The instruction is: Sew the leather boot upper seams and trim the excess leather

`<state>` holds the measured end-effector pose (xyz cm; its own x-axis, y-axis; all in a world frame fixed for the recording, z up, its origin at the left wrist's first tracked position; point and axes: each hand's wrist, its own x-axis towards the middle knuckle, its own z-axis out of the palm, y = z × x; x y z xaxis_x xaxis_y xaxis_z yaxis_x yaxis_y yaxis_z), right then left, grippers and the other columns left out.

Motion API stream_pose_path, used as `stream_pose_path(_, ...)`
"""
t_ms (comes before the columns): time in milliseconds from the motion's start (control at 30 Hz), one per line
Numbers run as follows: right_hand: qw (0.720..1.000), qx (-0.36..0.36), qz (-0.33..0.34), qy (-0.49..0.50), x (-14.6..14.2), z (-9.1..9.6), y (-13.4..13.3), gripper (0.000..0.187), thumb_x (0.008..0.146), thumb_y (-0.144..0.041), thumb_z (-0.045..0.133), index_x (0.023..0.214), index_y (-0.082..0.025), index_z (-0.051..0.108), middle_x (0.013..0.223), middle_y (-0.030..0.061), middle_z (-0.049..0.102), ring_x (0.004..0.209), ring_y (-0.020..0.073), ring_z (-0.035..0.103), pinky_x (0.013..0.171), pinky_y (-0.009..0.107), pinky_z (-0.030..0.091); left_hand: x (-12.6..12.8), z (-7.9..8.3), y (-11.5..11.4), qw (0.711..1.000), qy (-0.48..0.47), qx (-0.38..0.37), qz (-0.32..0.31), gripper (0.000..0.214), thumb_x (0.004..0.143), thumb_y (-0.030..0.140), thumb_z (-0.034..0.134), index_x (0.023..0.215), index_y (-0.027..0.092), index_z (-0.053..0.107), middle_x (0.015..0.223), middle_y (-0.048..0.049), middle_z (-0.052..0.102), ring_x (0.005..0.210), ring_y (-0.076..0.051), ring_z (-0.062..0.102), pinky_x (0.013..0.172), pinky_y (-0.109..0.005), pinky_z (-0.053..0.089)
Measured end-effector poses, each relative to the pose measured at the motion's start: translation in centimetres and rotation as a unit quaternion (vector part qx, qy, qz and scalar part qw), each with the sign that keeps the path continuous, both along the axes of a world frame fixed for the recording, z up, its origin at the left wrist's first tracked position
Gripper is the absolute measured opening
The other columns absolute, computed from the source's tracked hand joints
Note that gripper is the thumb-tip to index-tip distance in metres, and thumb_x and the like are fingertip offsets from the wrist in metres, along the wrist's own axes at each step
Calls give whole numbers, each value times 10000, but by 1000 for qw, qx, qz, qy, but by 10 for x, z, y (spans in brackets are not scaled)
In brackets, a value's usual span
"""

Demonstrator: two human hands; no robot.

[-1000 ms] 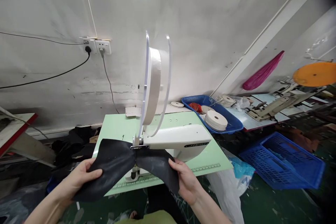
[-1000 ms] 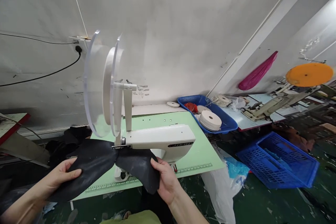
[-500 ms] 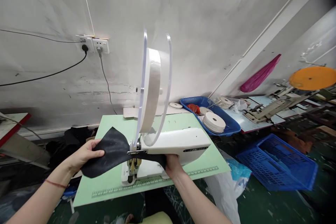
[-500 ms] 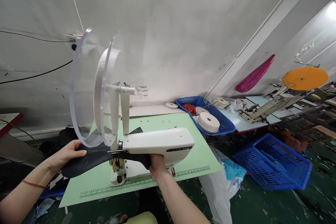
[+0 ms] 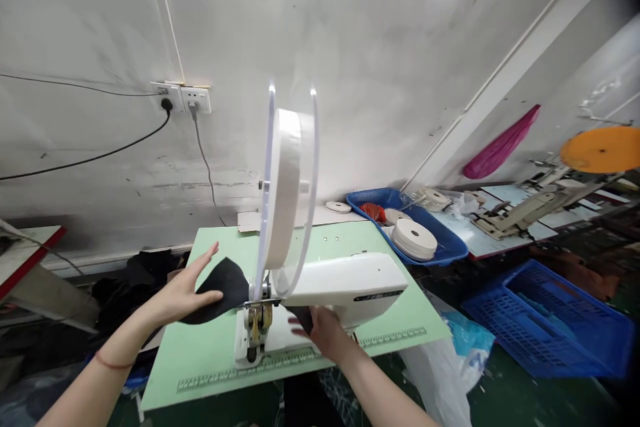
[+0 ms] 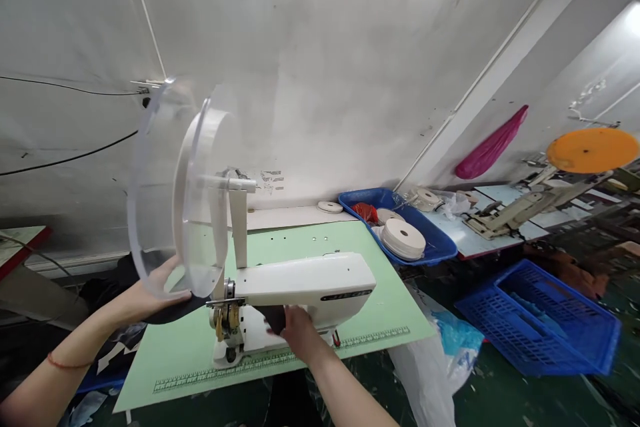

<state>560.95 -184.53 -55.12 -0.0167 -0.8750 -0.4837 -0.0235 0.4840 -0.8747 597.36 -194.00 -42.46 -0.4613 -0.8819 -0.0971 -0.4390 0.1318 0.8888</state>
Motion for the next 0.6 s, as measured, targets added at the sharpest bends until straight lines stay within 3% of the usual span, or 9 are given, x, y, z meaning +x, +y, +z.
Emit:
stream_pose_path(67, 993, 89, -3, 78, -19, -17, 28, 313, 978, -410, 558, 1108, -132, 619, 1015, 62, 653, 841, 161, 651, 751, 345, 572, -5, -1, 7, 988, -87, -90, -94, 929, 817, 508, 662, 1561, 292, 149, 1620, -91, 228, 1452, -390, 261, 1139, -534, 331)
stream_pose_path(133, 972, 147, -44, 178, -46, -35, 56, 287, 972, -383, 575, 1085, -124, 622, 1001, 58, 651, 841, 163, 649, 753, 348, 571, -10, -12, 12, 967, -144, -131, -167, 846, 830, 437, 649, 1548, 310, 219, 1579, -86, 335, 1419, -388, 336, 1111, -517, 384)
stream_pose_path(233, 926, 148, -125, 325, -95, -58, 76, 290, 959, -335, 598, 1185, -153, 595, 1192, 87, 603, 1031, 211, 617, 877, 406, 543, -20, -38, 12, 953, -186, -182, -154, 750, 864, 340, 582, 1540, 287, 263, 1490, -116, 479, 1344, -393, 455, 1010, -500, 498)
stream_pose_path(333, 890, 108, -160, 414, -132, -75, 64, 336, 952, -322, 606, 1246, -162, 568, 1310, 105, 541, 1153, 251, 562, 961, 465, 498, -34, -50, 12, 941, -142, -285, -111, 676, 883, 240, 508, 1526, 274, 303, 1487, -123, 483, 1285, -365, 535, 942, -453, 555)
stream_pose_path(467, 890, 73, -162, 421, -150, -87, 32, 266, 949, -308, 612, 1170, -160, 607, 1238, 91, 585, 1111, 230, 585, 942, 435, 510, -53, -32, 14, 880, -109, -445, -126, 471, 837, 100, 492, 1277, 231, 594, 1379, -136, 586, 1242, -320, 566, 940, -440, 554)
stream_pose_path(600, 909, 43, -211, 357, -154, -80, 29, 244, 950, -314, 614, 1141, -162, 612, 1139, 72, 620, 997, 199, 627, 850, 381, 550, -67, -17, 8, 859, -94, -494, -95, 319, 843, 42, 456, 983, 219, 681, 1078, -95, 712, 1144, -265, 601, 1006, -475, 497)
